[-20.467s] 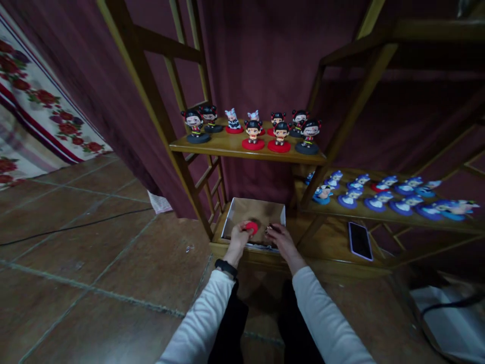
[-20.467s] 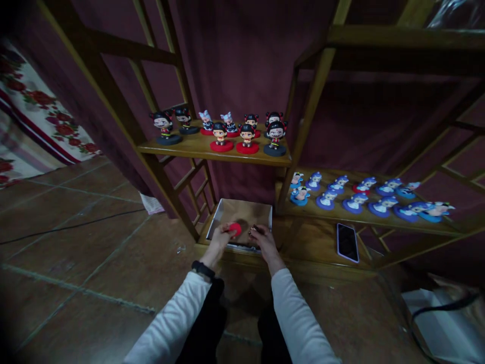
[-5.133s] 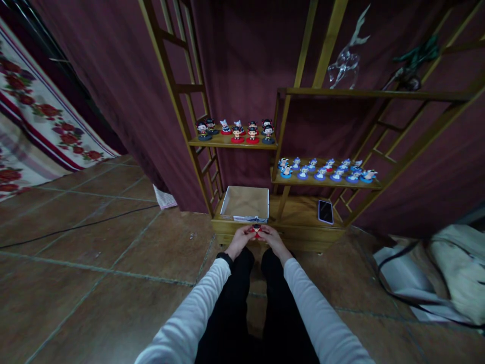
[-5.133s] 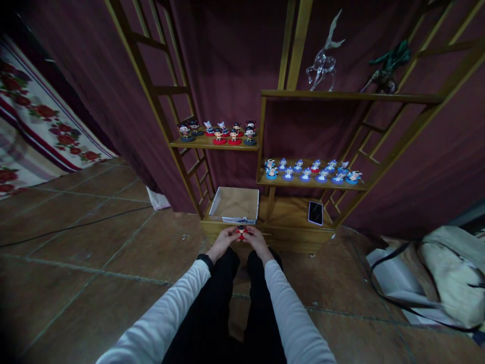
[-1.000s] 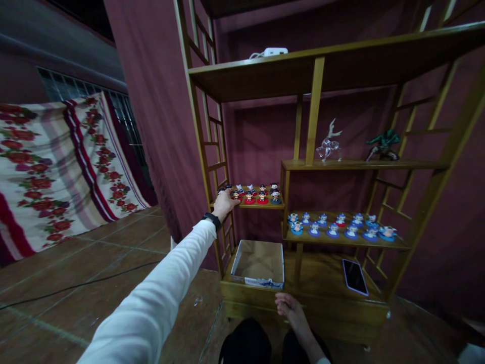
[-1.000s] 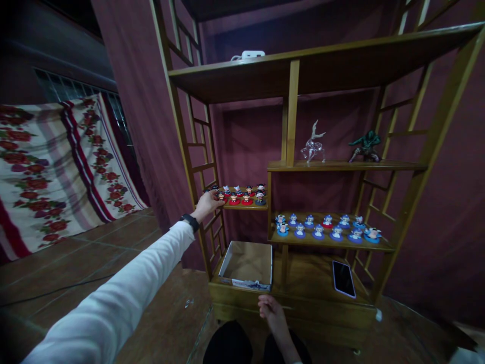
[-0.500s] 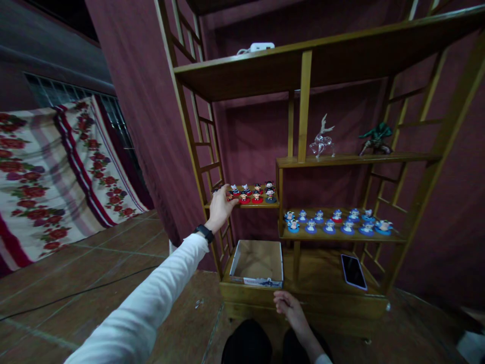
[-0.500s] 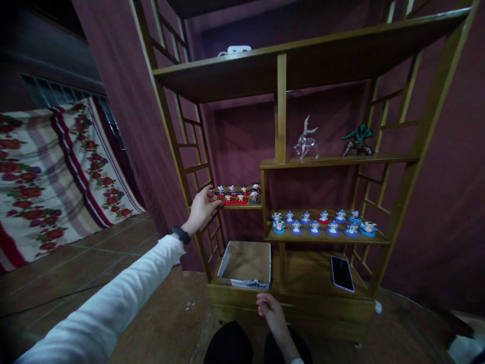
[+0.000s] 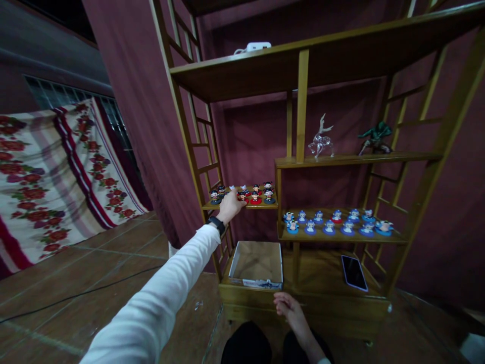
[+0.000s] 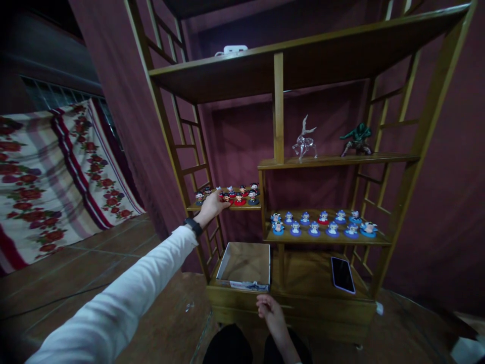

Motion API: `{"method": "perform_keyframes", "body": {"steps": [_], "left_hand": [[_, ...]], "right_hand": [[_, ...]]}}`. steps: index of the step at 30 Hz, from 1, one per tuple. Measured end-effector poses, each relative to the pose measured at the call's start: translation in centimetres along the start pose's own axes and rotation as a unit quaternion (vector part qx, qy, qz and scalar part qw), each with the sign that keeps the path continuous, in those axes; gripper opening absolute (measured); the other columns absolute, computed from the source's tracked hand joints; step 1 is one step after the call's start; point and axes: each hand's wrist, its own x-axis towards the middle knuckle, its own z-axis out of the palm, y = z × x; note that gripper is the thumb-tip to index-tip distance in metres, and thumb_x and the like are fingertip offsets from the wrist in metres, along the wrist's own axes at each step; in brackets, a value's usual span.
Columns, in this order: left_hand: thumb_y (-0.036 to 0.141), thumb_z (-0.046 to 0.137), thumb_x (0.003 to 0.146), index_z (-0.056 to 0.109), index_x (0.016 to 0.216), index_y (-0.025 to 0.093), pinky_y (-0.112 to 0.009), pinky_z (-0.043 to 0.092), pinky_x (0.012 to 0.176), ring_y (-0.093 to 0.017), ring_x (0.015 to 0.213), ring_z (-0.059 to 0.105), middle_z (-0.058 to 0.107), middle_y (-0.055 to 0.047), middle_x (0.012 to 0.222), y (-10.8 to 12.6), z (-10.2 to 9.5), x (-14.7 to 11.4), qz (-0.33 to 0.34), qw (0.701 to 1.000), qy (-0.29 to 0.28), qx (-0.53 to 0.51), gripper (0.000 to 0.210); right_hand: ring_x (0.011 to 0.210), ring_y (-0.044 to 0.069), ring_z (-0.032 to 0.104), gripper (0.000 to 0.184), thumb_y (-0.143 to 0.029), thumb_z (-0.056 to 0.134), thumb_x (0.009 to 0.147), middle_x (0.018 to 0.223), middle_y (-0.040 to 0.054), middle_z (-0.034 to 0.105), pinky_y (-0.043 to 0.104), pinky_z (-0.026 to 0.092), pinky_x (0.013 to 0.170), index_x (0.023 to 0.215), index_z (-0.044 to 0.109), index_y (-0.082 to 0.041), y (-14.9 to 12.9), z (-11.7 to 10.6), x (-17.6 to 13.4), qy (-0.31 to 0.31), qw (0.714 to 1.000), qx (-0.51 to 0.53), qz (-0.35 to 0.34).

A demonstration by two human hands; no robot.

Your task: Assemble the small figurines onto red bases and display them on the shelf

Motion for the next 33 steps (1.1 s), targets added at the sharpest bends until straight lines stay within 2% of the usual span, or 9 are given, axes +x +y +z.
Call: {"method": "perform_keyframes", "body": {"steps": [9, 13, 16, 21, 26, 33], "left_hand": [[0.042, 0.068, 0.069, 0.049, 0.126, 0.020, -0.028, 0.046, 0.075, -0.023, 0.091, 0.063, 0.068, -0.008, 0.096, 0.1, 0.2, -0.2, 0.027, 0.999, 0.022, -0.022, 0.065], [0.038, 0.067, 0.070, 0.049, 0.127, 0.019, -0.027, 0.046, 0.078, -0.021, 0.090, 0.063, 0.069, -0.006, 0.096, -1.4, -1.0, -1.4, 0.055, 0.992, 0.087, -0.070, 0.062], [0.039, 0.066, 0.071, 0.048, 0.128, 0.020, -0.027, 0.046, 0.075, -0.020, 0.087, 0.064, 0.069, -0.005, 0.095, -3.4, -2.3, -2.1, 0.024, 0.988, 0.131, -0.081, 0.062], [0.044, 0.069, 0.067, 0.052, 0.124, 0.019, -0.026, 0.047, 0.071, -0.019, 0.085, 0.064, 0.069, -0.004, 0.092, -5.4, -2.6, -1.9, -0.034, 0.990, 0.103, -0.088, 0.064], [0.046, 0.069, 0.066, 0.052, 0.125, 0.022, -0.027, 0.048, 0.074, -0.021, 0.091, 0.064, 0.070, -0.005, 0.095, -4.7, -1.8, -1.1, -0.064, 0.993, 0.066, -0.070, 0.066], [0.050, 0.069, 0.063, 0.053, 0.123, 0.027, -0.036, 0.049, 0.078, -0.029, 0.101, 0.061, 0.066, -0.010, 0.109, -3.6, -1.5, -0.5, -0.105, 0.992, 0.062, -0.005, 0.067]], "right_hand": [[0.063, 0.017, 0.057, 0.043, -0.051, 0.076, 0.053, 0.074, 0.0061, 0.066, 0.028, 0.046, 0.056, 0.081, 0.070, -0.018, -0.3, 0.0, -0.1, 0.001, 1.000, 0.001, 0.000], [0.063, 0.017, 0.057, 0.041, -0.049, 0.077, 0.054, 0.073, 0.0050, 0.066, 0.028, 0.046, 0.057, 0.081, 0.070, -0.019, -0.2, -0.2, -0.3, 0.007, 1.000, 0.015, -0.005], [0.062, 0.017, 0.057, 0.041, -0.050, 0.077, 0.053, 0.072, 0.0045, 0.066, 0.028, 0.046, 0.056, 0.080, 0.070, -0.020, -0.2, -0.4, -0.2, 0.012, 1.000, 0.014, 0.001], [0.065, 0.018, 0.059, 0.041, -0.052, 0.075, 0.054, 0.073, 0.0046, 0.067, 0.029, 0.047, 0.058, 0.080, 0.070, -0.020, 0.1, -0.3, -0.1, 0.009, 1.000, -0.005, 0.009], [0.066, 0.018, 0.059, 0.042, -0.054, 0.073, 0.056, 0.075, 0.0043, 0.067, 0.029, 0.048, 0.059, 0.081, 0.069, -0.021, 0.4, -0.2, -0.3, 0.013, 1.000, -0.018, 0.002], [0.063, 0.019, 0.059, 0.044, -0.056, 0.071, 0.057, 0.073, 0.0053, 0.067, 0.030, 0.047, 0.058, 0.081, 0.069, -0.019, -0.4, -0.3, -0.5, 0.023, 0.999, -0.046, -0.005]]}}
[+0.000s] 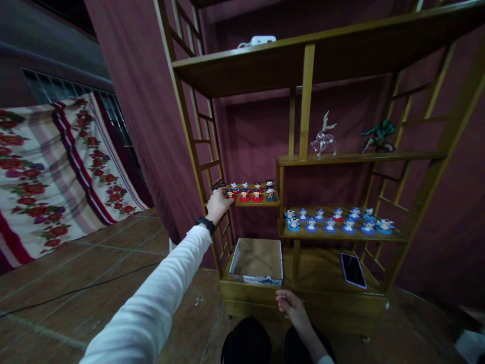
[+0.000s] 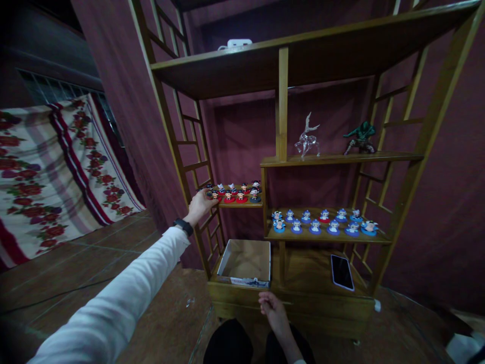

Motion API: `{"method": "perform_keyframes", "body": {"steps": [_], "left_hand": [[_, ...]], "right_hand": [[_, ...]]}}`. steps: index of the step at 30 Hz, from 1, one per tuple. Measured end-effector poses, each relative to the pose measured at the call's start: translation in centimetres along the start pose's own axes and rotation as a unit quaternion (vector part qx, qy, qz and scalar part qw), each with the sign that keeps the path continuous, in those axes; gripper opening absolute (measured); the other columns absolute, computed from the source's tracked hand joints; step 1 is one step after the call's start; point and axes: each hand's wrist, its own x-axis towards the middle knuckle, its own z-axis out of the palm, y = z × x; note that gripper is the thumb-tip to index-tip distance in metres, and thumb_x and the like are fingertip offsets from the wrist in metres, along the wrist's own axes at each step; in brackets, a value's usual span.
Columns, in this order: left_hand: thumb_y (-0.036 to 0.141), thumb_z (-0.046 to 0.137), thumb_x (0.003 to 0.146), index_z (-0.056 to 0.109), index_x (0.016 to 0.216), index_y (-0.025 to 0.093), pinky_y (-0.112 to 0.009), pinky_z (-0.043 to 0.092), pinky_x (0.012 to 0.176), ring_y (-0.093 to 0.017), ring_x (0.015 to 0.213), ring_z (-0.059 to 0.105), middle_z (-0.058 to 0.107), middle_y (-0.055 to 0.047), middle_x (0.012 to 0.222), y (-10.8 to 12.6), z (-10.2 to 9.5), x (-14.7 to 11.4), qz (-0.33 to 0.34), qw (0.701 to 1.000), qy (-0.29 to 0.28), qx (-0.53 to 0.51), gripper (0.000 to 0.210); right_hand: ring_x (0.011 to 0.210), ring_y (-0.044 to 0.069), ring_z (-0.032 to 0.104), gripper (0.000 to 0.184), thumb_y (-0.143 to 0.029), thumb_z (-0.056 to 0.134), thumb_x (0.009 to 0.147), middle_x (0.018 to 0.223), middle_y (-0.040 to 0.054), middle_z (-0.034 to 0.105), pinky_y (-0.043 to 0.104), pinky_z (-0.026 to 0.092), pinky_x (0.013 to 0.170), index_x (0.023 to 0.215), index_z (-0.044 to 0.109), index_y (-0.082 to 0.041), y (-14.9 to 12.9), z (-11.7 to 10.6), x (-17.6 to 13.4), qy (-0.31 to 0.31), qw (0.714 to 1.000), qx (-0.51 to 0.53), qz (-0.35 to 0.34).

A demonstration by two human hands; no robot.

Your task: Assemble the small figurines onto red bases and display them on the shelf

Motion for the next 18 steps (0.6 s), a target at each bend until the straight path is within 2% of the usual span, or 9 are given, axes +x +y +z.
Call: {"method": "perform_keyframes", "body": {"steps": [5, 8, 11, 14, 18], "left_hand": [[0.050, 0.068, 0.065, 0.053, 0.123, 0.024, -0.031, 0.049, 0.077, -0.025, 0.095, 0.063, 0.069, -0.007, 0.100, -0.9, 0.0, -0.1, 0.032, 0.999, 0.019, -0.036, 0.066], [0.046, 0.066, 0.068, 0.050, 0.126, 0.022, -0.028, 0.048, 0.077, -0.021, 0.093, 0.063, 0.069, -0.005, 0.098, -2.5, -0.8, -0.1, 0.046, 0.995, 0.054, -0.068, 0.065], [0.038, 0.064, 0.069, 0.045, 0.130, 0.021, -0.029, 0.048, 0.078, -0.022, 0.094, 0.063, 0.068, -0.005, 0.100, -4.0, -1.9, 0.0, 0.027, 0.994, 0.088, -0.053, 0.066], [0.037, 0.063, 0.070, 0.042, 0.133, 0.020, -0.032, 0.048, 0.081, -0.024, 0.098, 0.062, 0.067, -0.007, 0.105, -4.5, -2.6, 0.0, 0.012, 0.997, 0.079, -0.023, 0.068], [0.040, 0.063, 0.071, 0.038, 0.135, 0.022, -0.037, 0.047, 0.082, -0.029, 0.102, 0.060, 0.064, -0.011, 0.112, -3.9, -2.5, -0.2, -0.013, 0.999, 0.049, 0.015, 0.072]], "right_hand": [[0.063, 0.018, 0.059, 0.045, -0.057, 0.072, 0.055, 0.073, 0.0050, 0.066, 0.030, 0.047, 0.057, 0.081, 0.069, -0.019, 0.2, -0.2, 0.1, -0.002, 1.000, 0.002, 0.007], [0.061, 0.017, 0.058, 0.046, -0.058, 0.072, 0.055, 0.074, 0.0046, 0.066, 0.030, 0.047, 0.057, 0.082, 0.068, -0.020, 0.6, -0.6, 0.3, -0.009, 1.000, 0.003, 0.007], [0.063, 0.018, 0.059, 0.046, -0.057, 0.072, 0.056, 0.074, 0.0049, 0.066, 0.030, 0.048, 0.058, 0.082, 0.068, -0.020, 0.9, -0.9, 0.6, -0.019, 1.000, 0.009, -0.001], [0.064, 0.019, 0.059, 0.046, -0.058, 0.071, 0.057, 0.073, 0.0054, 0.066, 0.030, 0.048, 0.058, 0.081, 0.067, -0.019, 0.9, -1.1, 0.7, -0.018, 1.000, 0.008, 0.001], [0.068, 0.020, 0.060, 0.048, -0.060, 0.070, 0.057, 0.075, 0.0062, 0.066, 0.031, 0.049, 0.060, 0.082, 0.067, -0.019, 0.8, -1.1, 0.3, -0.013, 1.000, 0.001, 0.000]]}}
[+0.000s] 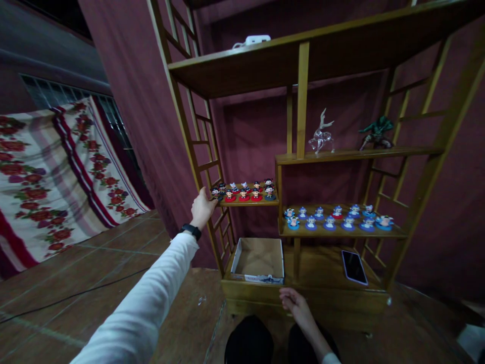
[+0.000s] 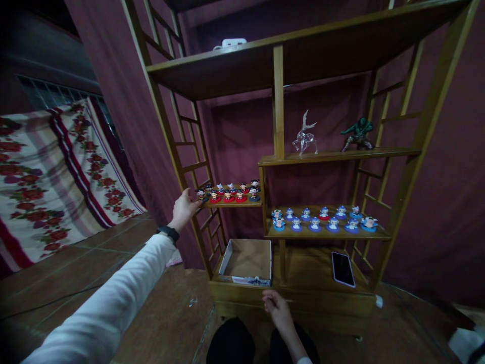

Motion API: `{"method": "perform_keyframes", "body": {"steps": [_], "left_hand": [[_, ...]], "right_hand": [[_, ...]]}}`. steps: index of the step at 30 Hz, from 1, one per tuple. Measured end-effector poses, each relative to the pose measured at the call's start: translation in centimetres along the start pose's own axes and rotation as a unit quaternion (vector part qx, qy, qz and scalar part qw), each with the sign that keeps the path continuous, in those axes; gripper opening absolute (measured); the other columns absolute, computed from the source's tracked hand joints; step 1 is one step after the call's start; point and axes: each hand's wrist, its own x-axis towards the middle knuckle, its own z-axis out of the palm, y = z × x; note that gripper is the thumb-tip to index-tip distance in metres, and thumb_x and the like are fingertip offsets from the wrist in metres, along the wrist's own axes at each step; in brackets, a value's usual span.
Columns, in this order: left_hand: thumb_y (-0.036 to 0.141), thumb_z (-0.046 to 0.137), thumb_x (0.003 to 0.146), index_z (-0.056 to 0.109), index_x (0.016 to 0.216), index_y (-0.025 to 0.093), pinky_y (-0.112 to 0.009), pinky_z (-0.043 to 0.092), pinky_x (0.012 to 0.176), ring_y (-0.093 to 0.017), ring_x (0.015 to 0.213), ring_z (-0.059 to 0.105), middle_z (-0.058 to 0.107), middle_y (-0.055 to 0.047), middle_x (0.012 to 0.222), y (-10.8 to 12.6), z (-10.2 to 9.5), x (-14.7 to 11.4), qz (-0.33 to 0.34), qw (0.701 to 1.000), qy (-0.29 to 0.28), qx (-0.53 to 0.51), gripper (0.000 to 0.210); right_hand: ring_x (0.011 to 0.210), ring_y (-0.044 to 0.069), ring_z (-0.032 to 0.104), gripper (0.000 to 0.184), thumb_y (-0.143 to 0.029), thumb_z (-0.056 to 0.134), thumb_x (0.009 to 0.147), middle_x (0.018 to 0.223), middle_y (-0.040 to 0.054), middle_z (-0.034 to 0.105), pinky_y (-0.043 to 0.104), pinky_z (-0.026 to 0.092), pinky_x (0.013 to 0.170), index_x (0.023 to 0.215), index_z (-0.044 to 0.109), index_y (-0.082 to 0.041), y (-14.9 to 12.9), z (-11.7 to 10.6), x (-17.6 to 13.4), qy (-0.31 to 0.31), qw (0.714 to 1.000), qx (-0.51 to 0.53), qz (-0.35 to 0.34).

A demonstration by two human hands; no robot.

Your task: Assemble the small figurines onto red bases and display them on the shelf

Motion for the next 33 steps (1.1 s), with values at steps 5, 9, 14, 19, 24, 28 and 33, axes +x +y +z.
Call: {"method": "perform_keyframes", "body": {"steps": [5, 9, 14, 19, 24, 28, 33], "left_hand": [[0.040, 0.063, 0.072, 0.038, 0.135, 0.024, -0.040, 0.047, 0.083, -0.031, 0.106, 0.058, 0.061, -0.012, 0.118, 0.3, 0.0, -0.5, -0.007, 1.000, -0.006, 0.008, 0.070], [0.035, 0.059, 0.076, 0.039, 0.134, 0.025, -0.037, 0.047, 0.086, -0.028, 0.108, 0.057, 0.057, -0.011, 0.123, 1.2, -0.1, -2.4, 0.060, 0.997, 0.040, -0.014, 0.062], [0.028, 0.052, 0.081, 0.047, 0.129, 0.026, -0.030, 0.048, 0.084, -0.020, 0.093, 0.061, 0.059, -0.006, 0.117, 4.3, 0.9, -7.0, 0.203, 0.974, 0.024, -0.098, 0.048], [0.024, 0.050, 0.083, 0.057, 0.117, 0.026, -0.029, 0.048, 0.082, -0.017, 0.088, 0.061, 0.059, -0.005, 0.112, 5.8, 4.0, -12.2, 0.254, 0.953, -0.063, -0.153, 0.035], [0.019, 0.053, 0.078, 0.065, 0.103, 0.023, -0.028, 0.050, 0.076, -0.016, 0.081, 0.063, 0.064, -0.007, 0.104, 3.1, 10.4, -18.6, 0.201, 0.938, -0.214, -0.184, 0.028], [0.020, 0.054, 0.076, 0.067, 0.090, 0.025, -0.030, 0.051, 0.071, -0.019, 0.077, 0.065, 0.069, -0.006, 0.089, 0.4, 14.0, -23.2, 0.116, 0.926, -0.308, -0.187, 0.020], [0.029, 0.045, 0.084, 0.062, 0.096, 0.030, -0.031, 0.048, 0.086, -0.019, 0.097, 0.061, 0.066, -0.005, 0.101, 2.9, 9.5, -20.1, 0.180, 0.946, -0.141, -0.229, 0.020]], "right_hand": [[0.073, 0.022, 0.062, 0.051, -0.062, 0.068, 0.057, 0.079, 0.0069, 0.068, 0.033, 0.050, 0.062, 0.084, 0.068, -0.019, 0.0, -0.4, -0.5, 0.007, 1.000, -0.027, -0.003], [0.071, 0.022, 0.062, 0.051, -0.063, 0.067, 0.057, 0.078, 0.0068, 0.068, 0.034, 0.050, 0.062, 0.083, 0.068, -0.019, -0.5, -0.9, -0.5, 0.012, 0.999, -0.041, -0.002], [0.070, 0.022, 0.062, 0.049, -0.062, 0.067, 0.058, 0.078, 0.0073, 0.068, 0.033, 0.050, 0.062, 0.082, 0.068, -0.018, -1.2, -1.5, -0.8, 0.026, 0.998, -0.047, -0.014], [0.071, 0.022, 0.062, 0.045, -0.056, 0.068, 0.061, 0.081, 0.0074, 0.069, 0.034, 0.051, 0.064, 0.086, 0.068, -0.019, -1.7, -3.0, -1.5, 0.042, 0.998, -0.038, -0.023], [0.069, 0.021, 0.061, 0.038, -0.047, 0.069, 0.061, 0.078, 0.0065, 0.069, 0.032, 0.050, 0.064, 0.085, 0.070, -0.018, -2.9, -5.7, -1.6, 0.077, 0.996, -0.040, -0.013], [0.065, 0.019, 0.060, 0.037, -0.044, 0.069, 0.059, 0.074, 0.0058, 0.068, 0.031, 0.049, 0.060, 0.084, 0.070, -0.017, -3.9, -7.8, -1.4, 0.112, 0.994, -0.014, 0.000], [0.063, 0.019, 0.060, 0.032, -0.041, 0.068, 0.059, 0.072, 0.0056, 0.068, 0.030, 0.049, 0.058, 0.080, 0.070, -0.018, -4.0, -9.5, -1.2, 0.135, 0.991, -0.016, 0.003]]}}
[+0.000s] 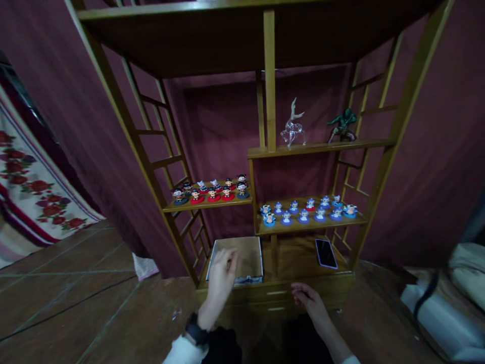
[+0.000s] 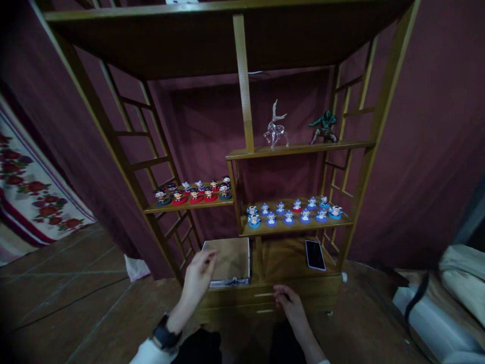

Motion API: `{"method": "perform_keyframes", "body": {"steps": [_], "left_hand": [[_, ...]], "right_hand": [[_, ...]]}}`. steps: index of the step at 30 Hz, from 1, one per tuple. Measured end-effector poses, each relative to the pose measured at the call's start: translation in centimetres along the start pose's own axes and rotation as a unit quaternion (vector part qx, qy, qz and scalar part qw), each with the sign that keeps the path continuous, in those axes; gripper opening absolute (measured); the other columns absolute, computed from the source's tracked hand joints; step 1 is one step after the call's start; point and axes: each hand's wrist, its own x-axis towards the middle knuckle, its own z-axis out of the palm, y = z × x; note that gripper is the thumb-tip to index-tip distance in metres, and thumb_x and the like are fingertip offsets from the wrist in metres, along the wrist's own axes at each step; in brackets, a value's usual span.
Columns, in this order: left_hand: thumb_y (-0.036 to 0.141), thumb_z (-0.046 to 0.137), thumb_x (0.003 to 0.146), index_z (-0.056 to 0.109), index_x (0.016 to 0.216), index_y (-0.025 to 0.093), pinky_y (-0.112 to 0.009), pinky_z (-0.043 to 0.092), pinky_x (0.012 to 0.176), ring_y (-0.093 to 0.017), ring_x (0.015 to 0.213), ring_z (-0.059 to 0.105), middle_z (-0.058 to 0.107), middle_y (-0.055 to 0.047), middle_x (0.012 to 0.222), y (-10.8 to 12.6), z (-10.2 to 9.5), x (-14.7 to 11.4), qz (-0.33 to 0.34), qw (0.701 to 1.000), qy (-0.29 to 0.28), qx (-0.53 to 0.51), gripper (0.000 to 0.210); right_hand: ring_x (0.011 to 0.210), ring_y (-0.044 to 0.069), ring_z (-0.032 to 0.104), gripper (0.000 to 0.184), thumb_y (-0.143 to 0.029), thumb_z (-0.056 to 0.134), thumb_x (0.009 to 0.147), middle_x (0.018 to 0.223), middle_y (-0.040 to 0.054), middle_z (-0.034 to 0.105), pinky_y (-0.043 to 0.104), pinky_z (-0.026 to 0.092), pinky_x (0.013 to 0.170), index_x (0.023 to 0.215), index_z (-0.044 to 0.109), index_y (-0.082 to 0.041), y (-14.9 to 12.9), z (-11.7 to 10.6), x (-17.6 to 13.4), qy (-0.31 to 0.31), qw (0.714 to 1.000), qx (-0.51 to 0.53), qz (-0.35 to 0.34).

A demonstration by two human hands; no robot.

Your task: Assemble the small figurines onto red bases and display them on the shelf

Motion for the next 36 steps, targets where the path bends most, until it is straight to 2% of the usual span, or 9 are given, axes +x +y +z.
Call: {"method": "perform_keyframes", "body": {"steps": [2, 5, 7, 10, 13, 16, 18, 28, 36], "left_hand": [[0.033, 0.044, 0.086, 0.057, 0.105, 0.028, -0.033, 0.046, 0.090, -0.020, 0.103, 0.057, 0.063, -0.005, 0.108, 2.8, -2.9, 3.6, 0.010, 0.994, 0.099, 0.034, 0.023], [0.035, 0.047, 0.086, 0.051, 0.113, 0.025, -0.036, 0.043, 0.093, -0.022, 0.107, 0.054, 0.061, -0.006, 0.111, 5.9, -5.6, 9.2, 0.012, 0.982, 0.165, 0.092, 0.030], [0.036, 0.048, 0.085, 0.048, 0.116, 0.024, -0.036, 0.043, 0.092, -0.023, 0.107, 0.053, 0.061, -0.006, 0.111, 6.4, -5.9, 12.0, 0.008, 0.980, 0.161, 0.120, 0.033], [0.041, 0.055, 0.081, 0.047, 0.117, 0.021, -0.038, 0.044, 0.087, -0.027, 0.107, 0.052, 0.062, -0.008, 0.109, 6.1, -5.1, 14.2, -0.009, 0.978, 0.123, 0.168, 0.041], [0.044, 0.057, 0.078, 0.047, 0.117, 0.021, -0.038, 0.044, 0.086, -0.030, 0.111, 0.050, 0.061, -0.011, 0.111, 5.7, -4.4, 14.8, -0.033, 0.973, 0.107, 0.203, 0.047], [0.046, 0.058, 0.077, 0.046, 0.115, 0.022, -0.037, 0.044, 0.084, -0.029, 0.110, 0.050, 0.061, -0.010, 0.110, 5.9, -4.3, 15.3, -0.076, 0.971, 0.101, 0.201, 0.046], [0.046, 0.059, 0.076, 0.047, 0.114, 0.023, -0.037, 0.044, 0.083, -0.029, 0.109, 0.051, 0.062, -0.010, 0.108, 6.1, -4.4, 15.7, -0.099, 0.971, 0.098, 0.197, 0.046], [0.046, 0.065, 0.070, 0.046, 0.108, 0.024, -0.035, 0.044, 0.080, -0.026, 0.101, 0.057, 0.064, -0.008, 0.103, 6.2, -3.8, 16.7, -0.145, 0.967, 0.112, 0.175, 0.047], [0.045, 0.068, 0.067, 0.047, 0.108, 0.024, -0.032, 0.045, 0.077, -0.023, 0.095, 0.061, 0.066, -0.005, 0.093, 6.2, -3.9, 16.9, -0.161, 0.969, 0.117, 0.150, 0.051]], "right_hand": [[0.064, 0.020, 0.060, 0.030, -0.041, 0.067, 0.059, 0.072, 0.0056, 0.068, 0.031, 0.049, 0.058, 0.079, 0.070, -0.018, 0.2, -0.4, 0.2, 0.006, 1.000, -0.013, 0.000], [0.067, 0.022, 0.062, 0.028, -0.040, 0.064, 0.061, 0.073, 0.0058, 0.069, 0.032, 0.050, 0.058, 0.078, 0.070, -0.019, 0.7, -0.7, 0.3, 0.009, 0.999, -0.033, -0.004], [0.069, 0.023, 0.063, 0.027, -0.039, 0.063, 0.061, 0.074, 0.0059, 0.069, 0.032, 0.050, 0.059, 0.079, 0.070, -0.020, 1.0, -0.9, 0.3, 0.000, 0.999, -0.046, -0.007], [0.070, 0.024, 0.064, 0.026, -0.037, 0.061, 0.063, 0.076, 0.0059, 0.070, 0.033, 0.051, 0.060, 0.081, 0.070, -0.021, 1.4, -1.3, 0.1, -0.009, 0.997, -0.077, -0.010], [0.076, 0.025, 0.065, 0.024, -0.035, 0.059, 0.064, 0.081, 0.0062, 0.071, 0.036, 0.052, 0.070, 0.081, 0.070, -0.021, 1.5, -1.8, -0.2, -0.014, 0.992, -0.123, -0.028], [0.087, 0.027, 0.066, 0.023, -0.032, 0.057, 0.066, 0.088, 0.0064, 0.072, 0.038, 0.049, 0.084, 0.083, 0.070, -0.022, 1.3, -2.5, -0.6, -0.028, 0.985, -0.166, -0.048], [0.090, 0.027, 0.066, 0.025, -0.031, 0.055, 0.068, 0.090, 0.0067, 0.073, 0.039, 0.048, 0.088, 0.085, 0.070, -0.022, 1.1, -3.0, -0.9, -0.031, 0.980, -0.190, -0.054], [0.094, 0.027, 0.066, 0.024, -0.031, 0.053, 0.072, 0.095, 0.0064, 0.073, 0.038, 0.046, 0.089, 0.087, 0.070, -0.024, 1.3, -5.1, -1.1, -0.038, 0.968, -0.240, -0.065], [0.095, 0.027, 0.065, 0.023, -0.034, 0.053, 0.075, 0.096, 0.0074, 0.072, 0.038, 0.045, 0.091, 0.088, 0.069, -0.024, 1.5, -5.3, -0.5, -0.041, 0.968, -0.239, -0.061]]}}
